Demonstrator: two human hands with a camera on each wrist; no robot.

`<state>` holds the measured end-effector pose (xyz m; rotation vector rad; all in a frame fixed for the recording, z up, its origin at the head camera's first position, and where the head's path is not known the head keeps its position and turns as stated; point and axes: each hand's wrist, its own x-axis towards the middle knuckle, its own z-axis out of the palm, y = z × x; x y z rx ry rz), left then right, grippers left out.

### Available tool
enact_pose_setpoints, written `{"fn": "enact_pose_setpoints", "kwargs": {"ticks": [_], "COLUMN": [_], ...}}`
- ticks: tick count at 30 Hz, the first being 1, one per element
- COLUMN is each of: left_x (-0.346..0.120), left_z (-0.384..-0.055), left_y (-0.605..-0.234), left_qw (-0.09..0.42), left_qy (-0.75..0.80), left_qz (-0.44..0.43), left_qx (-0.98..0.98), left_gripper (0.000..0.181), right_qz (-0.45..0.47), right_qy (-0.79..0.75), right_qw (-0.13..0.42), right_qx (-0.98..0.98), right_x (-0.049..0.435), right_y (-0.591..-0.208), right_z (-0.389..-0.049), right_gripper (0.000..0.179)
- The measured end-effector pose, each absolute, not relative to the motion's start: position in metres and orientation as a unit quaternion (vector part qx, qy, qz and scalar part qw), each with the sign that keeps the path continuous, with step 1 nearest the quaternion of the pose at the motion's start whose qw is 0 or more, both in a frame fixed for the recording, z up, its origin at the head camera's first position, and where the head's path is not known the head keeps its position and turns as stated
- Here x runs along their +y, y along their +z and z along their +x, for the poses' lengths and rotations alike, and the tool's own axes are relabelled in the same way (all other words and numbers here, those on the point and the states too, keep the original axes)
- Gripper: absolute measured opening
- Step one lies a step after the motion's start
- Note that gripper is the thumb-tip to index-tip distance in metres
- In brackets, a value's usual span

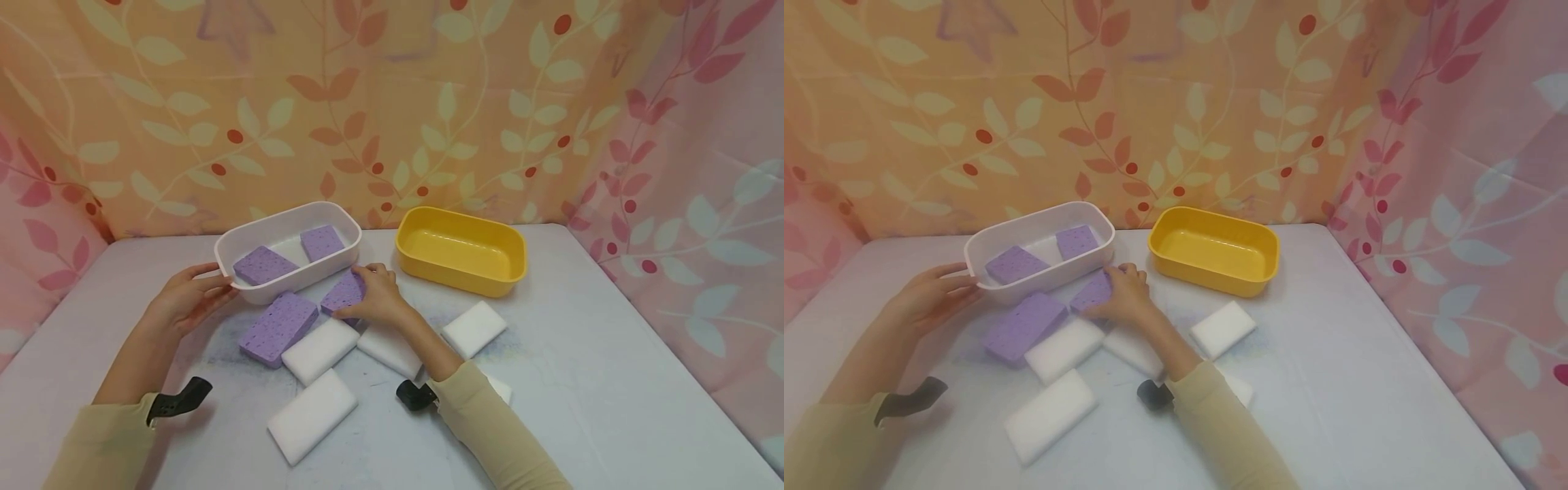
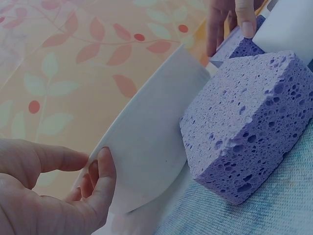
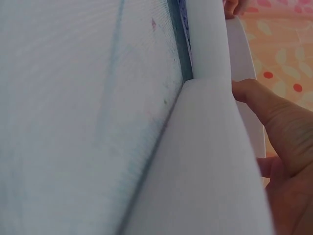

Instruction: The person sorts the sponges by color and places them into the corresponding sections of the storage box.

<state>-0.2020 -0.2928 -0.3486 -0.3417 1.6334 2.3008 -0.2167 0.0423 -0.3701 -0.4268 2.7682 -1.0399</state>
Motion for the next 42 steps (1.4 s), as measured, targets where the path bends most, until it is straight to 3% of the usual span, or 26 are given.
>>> {"fn": "enact_pose_setpoints", "kwargs": {"ticks": [15,22,42], "left_x": [-0.293,-0.293,-0.294], "left_z": [-0.202,-0.201,-0.202], "left_y": [-0.351,-0.348,-0.35], "left_qw": [0.145,0.148,0.151], "left_qy": [0.813,0.805,0.804], "left_qz": [-0.107,-0.115,-0.109], "left_qx": [0.553,0.562,0.565], "left_gripper": [0.078,0.087,0.089], "right_qz": [-0.14,-0.134,-0.14], "right_qy": [-0.369,-0.383,-0.385], "right_qw": [0.051,0.055,0.034], "right_qx": [0.917,0.912,0.912], "right_x": [0.044,0.044,0.044], "right_y": [-0.369,-0.366,-0.353], "right_z": [-0.218,-0.219,-0.214], "right_gripper": [0.095,0.095,0.095]}}
